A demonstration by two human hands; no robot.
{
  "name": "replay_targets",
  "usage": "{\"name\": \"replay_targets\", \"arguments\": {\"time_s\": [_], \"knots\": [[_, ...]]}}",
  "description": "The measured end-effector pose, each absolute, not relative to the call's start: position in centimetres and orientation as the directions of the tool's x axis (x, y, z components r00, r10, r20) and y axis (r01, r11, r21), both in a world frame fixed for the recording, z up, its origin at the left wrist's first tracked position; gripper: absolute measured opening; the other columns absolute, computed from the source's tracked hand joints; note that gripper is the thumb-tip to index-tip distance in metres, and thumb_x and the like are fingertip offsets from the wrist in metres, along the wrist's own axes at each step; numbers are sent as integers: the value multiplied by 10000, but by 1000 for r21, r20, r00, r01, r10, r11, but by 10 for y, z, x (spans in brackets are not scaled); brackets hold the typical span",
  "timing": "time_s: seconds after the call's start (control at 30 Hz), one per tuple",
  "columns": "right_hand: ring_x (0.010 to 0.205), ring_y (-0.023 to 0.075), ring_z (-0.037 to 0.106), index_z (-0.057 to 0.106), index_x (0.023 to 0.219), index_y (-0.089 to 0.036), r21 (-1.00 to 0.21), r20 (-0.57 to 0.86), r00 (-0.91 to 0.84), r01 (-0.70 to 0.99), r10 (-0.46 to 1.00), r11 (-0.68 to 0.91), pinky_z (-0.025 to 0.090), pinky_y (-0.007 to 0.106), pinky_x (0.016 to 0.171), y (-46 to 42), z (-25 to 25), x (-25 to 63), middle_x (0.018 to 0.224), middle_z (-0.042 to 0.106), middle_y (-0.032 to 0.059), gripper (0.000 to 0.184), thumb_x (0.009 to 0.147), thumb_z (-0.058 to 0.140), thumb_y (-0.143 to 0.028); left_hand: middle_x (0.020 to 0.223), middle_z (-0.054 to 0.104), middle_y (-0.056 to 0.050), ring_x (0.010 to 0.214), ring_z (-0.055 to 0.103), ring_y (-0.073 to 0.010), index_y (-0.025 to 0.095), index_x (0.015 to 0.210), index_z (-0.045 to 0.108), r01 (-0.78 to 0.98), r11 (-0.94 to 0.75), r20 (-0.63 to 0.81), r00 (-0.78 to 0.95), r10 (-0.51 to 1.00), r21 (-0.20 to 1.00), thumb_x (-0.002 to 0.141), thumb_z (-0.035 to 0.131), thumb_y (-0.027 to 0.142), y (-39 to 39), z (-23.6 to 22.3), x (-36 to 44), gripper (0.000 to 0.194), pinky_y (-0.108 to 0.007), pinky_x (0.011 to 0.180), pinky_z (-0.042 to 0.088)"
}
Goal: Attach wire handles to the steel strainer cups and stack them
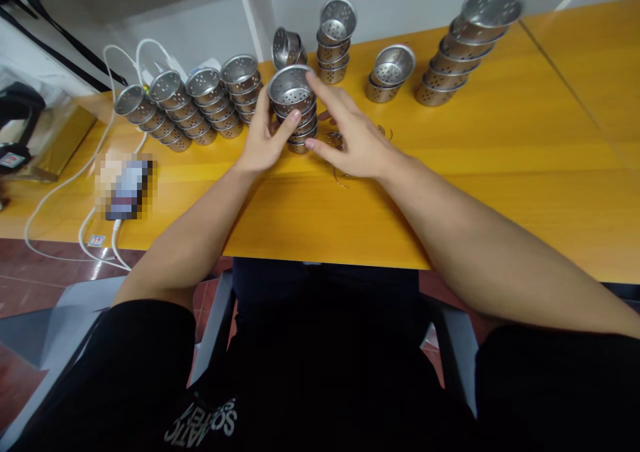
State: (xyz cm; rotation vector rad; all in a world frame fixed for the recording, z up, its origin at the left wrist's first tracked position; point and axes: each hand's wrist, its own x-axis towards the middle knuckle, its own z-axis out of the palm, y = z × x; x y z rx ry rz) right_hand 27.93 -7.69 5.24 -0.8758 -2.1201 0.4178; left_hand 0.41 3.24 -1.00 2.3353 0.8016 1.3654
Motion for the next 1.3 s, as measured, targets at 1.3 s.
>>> {"name": "replay_targets", "arguments": {"time_s": [1.3], "knots": [[1777,518,655,339,2060,-391,-510,629,-375,461,680,726,686,752,1414,-66,26,270,2074,472,170,1185,1101,882,-827,2124,390,-20,2109,119,-261,572,2059,0,369,-813,777,284,561,452,1269,296,874,5,27,7,896,-624,1756,204]]}}
